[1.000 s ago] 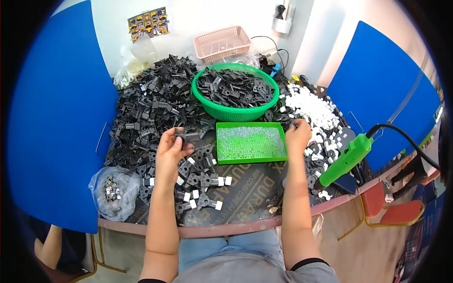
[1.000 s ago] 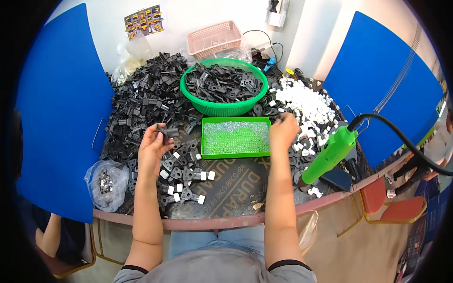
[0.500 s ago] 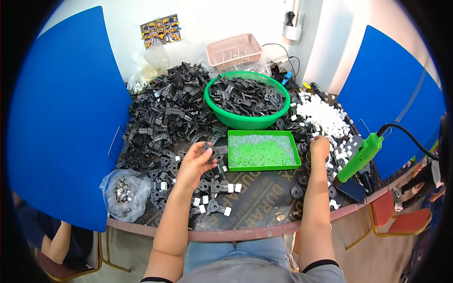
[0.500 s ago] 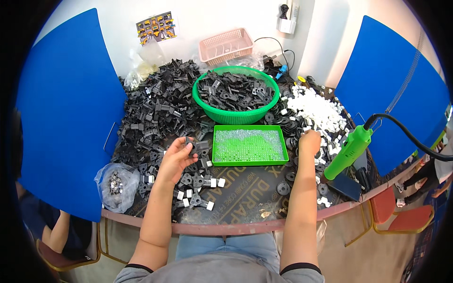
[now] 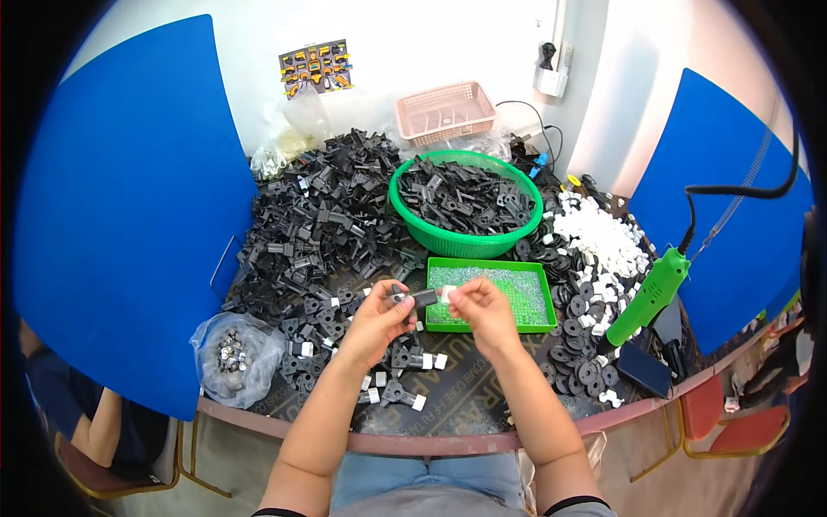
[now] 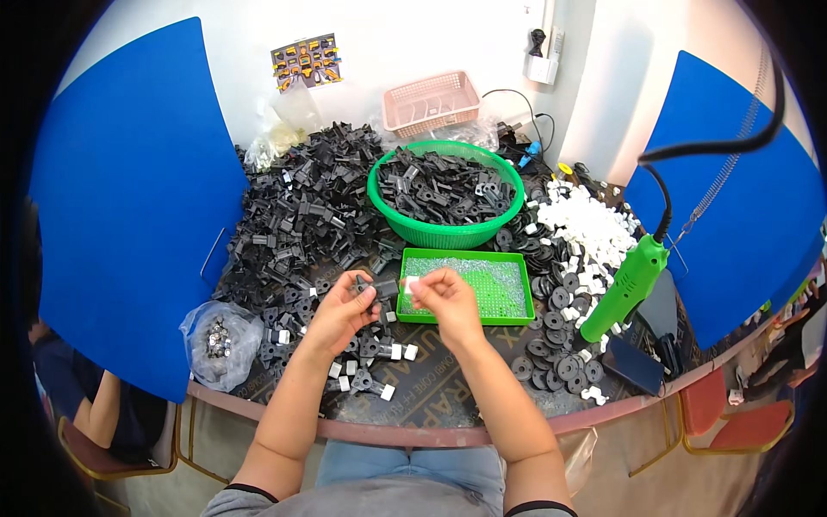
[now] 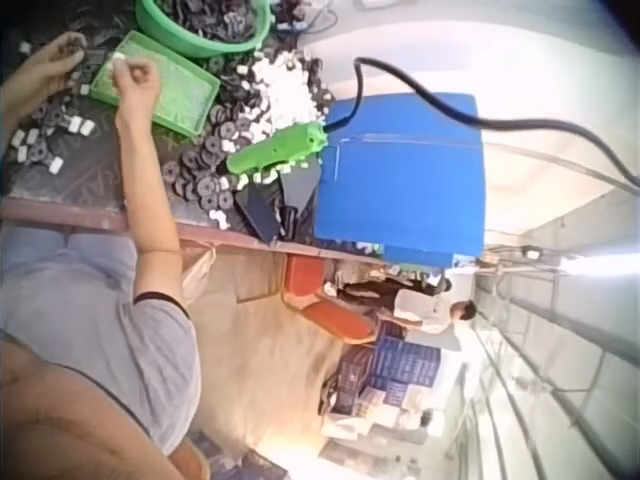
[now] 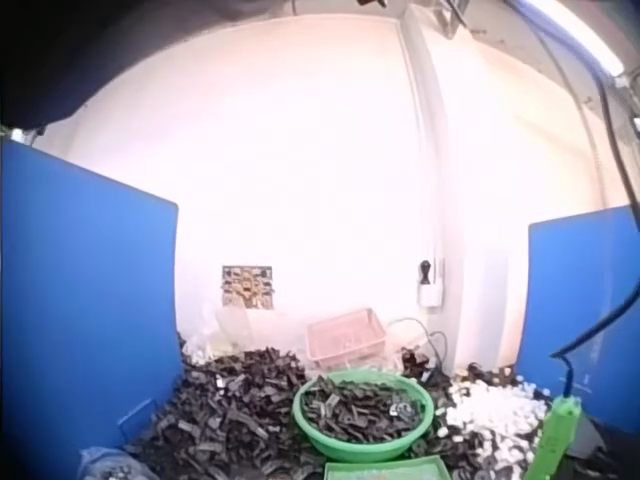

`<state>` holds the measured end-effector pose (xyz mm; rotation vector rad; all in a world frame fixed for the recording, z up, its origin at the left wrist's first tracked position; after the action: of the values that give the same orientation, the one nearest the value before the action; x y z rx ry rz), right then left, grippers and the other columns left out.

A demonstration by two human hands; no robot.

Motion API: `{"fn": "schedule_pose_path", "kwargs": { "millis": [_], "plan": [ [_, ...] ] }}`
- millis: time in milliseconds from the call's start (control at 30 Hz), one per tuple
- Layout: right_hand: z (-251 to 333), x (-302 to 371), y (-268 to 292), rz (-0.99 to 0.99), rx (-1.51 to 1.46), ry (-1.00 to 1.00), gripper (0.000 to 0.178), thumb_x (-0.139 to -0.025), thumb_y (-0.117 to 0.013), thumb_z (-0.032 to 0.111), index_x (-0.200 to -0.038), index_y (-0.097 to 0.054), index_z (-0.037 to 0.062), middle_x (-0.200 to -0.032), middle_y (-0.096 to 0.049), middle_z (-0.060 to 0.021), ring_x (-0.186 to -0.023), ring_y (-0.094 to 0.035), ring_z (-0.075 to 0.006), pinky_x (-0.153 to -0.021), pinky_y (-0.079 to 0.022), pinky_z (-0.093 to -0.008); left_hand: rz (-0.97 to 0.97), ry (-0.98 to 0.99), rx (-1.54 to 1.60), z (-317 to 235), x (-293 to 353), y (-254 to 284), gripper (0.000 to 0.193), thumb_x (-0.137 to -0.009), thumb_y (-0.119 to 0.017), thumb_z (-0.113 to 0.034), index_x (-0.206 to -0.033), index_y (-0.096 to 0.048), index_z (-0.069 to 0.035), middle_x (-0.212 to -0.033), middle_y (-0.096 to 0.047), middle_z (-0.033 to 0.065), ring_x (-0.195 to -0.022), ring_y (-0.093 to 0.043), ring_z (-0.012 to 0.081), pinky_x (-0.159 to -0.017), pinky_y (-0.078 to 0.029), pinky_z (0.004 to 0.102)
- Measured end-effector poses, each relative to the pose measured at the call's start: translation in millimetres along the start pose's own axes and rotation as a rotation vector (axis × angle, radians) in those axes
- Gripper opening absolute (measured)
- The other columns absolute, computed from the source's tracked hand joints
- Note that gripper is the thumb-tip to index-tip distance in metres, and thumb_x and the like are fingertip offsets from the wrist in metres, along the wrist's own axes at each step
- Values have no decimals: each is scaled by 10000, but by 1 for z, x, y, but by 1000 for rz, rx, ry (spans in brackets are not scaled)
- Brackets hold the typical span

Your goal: Assembling small plastic components by attaching small white and green pieces to black plastic frames at a workbench.

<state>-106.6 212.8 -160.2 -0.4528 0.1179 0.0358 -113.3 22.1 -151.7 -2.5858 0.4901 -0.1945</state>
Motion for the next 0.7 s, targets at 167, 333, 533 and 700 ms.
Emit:
{"fn": "schedule_pose_path", "kwargs": {
  "millis": [167,333,533,700],
  "plan": [
    [-1,14,-8,49,-140,-80,151,-833,-628,24,-968,-570,-7,-898,-630,-89,-775,-613,-135,-706,-526,-264,25,13,-37,0,2,-7,214,-894,-574,-121,-1060,-441,-96,-856,-533,27,-744,-542,116,-678,-461,245],
    [-5,16,-2,97,5,-66,164,-811,-640,-13,-955,-563,-26,-890,-623,-100,-764,-617,-149,-679,-529,-265,113,-37,-275,4,3,-8,156,-909,-503,-59,-1036,-417,-93,-852,-544,33,-730,-544,109,-666,-455,228],
    [0,23,4,190,128,-61,129,-801,-641,-30,-890,-549,-7,-833,-614,-91,-693,-611,-142,-621,-514,-248,166,-84,-578,5,13,-23,144,-899,-445,1,-1007,-375,-63,-793,-488,40,-687,-484,97,-635,-407,229],
    [12,27,-2,179,45,-33,122,-802,-639,-24,-854,-534,8,-797,-608,-80,-661,-608,-142,-590,-501,-244,133,-125,-390,9,16,-27,138,-903,-457,-20,-1004,-373,-61,-819,-483,38,-700,-476,88,-650,-412,229]
  ]
}}
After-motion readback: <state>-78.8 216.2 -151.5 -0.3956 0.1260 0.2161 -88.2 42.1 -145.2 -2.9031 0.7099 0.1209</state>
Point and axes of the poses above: each hand's wrist, its own x-axis away from the middle knuckle, its own y-axis out of the back of the hand, z = x × y, the point moved 1 cm from there along -x, towards the middle knuckle
